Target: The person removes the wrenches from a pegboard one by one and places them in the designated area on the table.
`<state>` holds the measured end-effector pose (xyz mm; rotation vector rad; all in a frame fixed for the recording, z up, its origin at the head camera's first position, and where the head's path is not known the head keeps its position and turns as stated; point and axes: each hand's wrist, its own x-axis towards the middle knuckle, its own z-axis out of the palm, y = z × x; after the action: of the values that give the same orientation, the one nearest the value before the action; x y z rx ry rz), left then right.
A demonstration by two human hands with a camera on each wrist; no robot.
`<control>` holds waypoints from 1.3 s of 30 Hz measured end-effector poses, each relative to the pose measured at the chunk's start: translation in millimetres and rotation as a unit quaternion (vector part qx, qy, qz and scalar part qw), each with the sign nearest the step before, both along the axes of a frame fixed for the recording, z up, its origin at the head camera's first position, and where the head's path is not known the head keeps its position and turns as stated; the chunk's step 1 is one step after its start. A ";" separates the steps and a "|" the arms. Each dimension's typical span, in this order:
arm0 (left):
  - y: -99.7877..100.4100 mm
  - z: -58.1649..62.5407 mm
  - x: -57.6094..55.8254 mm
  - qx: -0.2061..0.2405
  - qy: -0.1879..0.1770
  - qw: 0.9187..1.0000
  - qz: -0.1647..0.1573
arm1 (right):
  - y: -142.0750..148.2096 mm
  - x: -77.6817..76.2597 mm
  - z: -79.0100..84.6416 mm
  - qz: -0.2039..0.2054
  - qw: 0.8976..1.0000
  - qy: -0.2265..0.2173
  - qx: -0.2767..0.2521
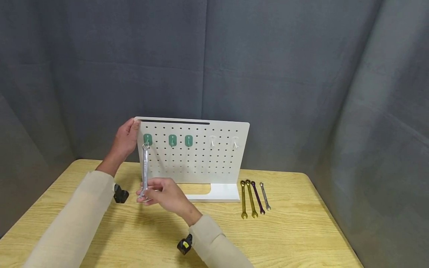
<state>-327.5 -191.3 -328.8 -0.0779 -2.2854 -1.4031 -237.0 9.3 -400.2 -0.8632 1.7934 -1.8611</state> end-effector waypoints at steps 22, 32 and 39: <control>-0.4 0.3 -1.1 0.004 0.005 1.000 -0.014 | 7.3 2.1 9.7 -0.006 1.000 0.021 0.000; -0.2 -0.8 -0.8 0.002 0.004 1.000 -0.015 | 24.7 0.8 8.7 -0.035 0.999 0.018 0.015; -0.5 -1.0 -0.4 -0.004 0.005 1.000 -0.009 | 45.3 -0.2 7.6 -0.055 0.998 0.025 0.015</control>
<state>-327.9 -191.7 -329.8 -0.1074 -2.2871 -1.3993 -237.2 54.6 -392.7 -0.8221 1.9291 -1.8902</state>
